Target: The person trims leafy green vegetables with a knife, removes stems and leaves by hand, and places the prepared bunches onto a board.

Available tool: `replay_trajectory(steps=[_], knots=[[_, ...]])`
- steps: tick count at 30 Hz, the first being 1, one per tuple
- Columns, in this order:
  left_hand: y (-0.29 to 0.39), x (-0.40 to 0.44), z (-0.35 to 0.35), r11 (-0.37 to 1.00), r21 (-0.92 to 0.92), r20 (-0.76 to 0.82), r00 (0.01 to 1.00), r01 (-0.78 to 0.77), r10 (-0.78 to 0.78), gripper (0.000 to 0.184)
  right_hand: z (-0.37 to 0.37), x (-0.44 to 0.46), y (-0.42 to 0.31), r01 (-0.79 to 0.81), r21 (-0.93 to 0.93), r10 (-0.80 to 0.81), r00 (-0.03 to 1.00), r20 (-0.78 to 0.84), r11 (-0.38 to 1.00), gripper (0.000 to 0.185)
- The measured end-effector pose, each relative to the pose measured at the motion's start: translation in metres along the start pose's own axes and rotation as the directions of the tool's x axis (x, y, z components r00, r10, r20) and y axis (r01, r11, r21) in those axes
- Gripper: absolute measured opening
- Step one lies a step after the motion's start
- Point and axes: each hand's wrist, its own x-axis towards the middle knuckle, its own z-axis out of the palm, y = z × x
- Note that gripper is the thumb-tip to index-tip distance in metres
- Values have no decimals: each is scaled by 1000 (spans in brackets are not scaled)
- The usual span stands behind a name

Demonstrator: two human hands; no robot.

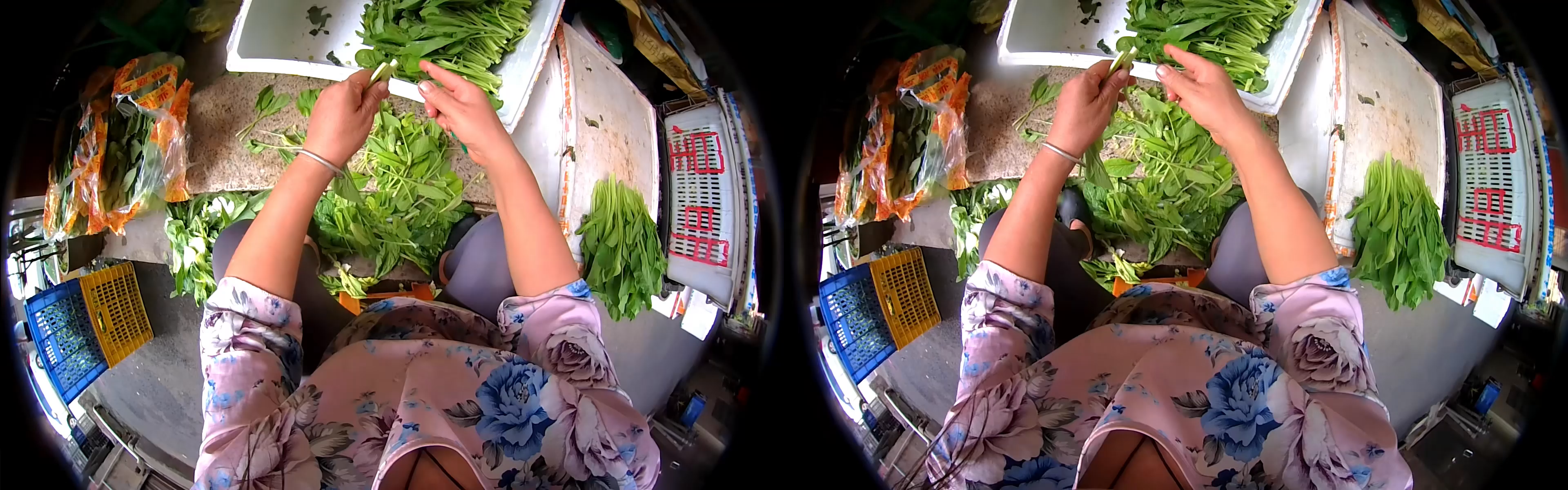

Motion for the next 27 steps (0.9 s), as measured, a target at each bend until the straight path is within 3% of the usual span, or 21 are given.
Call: replay_trajectory(steps=[1,3,4,8,10,13,17,19,24,25,27], knots=[[-1,-1,2,1000,0,0,1000,3,-3,23,3,-2,0,164,115,-167,986,14,980,39],[4,-5,6,983,161,-17,995,-91,95,22,4,-4,-2,162,184,-183,978,103,970,41],[9,-6,5,980,195,14,999,-46,44,27,6,-2,0,154,170,-176,977,120,973,42],[7,-6,7,983,177,13,999,-51,49,36,6,0,0,121,174,-148,978,150,977,43],[6,-5,6,998,-63,126,992,13,-5,47,5,1,0,99,205,-135,976,170,974,43],[-11,-1,13,983,-185,203,978,-13,51,57,4,1,1,79,275,-133,973,186,958,41],[-10,-4,15,975,-219,205,979,30,16,63,5,6,8,33,305,-96,976,194,952,34],[3,-6,11,904,-401,239,969,152,-57,65,3,10,10,18,313,-87,974,208,949,30],[3,-4,10,890,-409,260,960,203,-100,65,-2,9,8,302,-114,-289,950,119,946,25],[4,-4,10,887,-411,261,959,212,-108,65,-2,9,9,303,-115,-289,950,121,946,25],[-1,-2,8,927,-332,241,966,175,-96,68,-2,9,14,417,-517,-511,858,-46,747,29]])
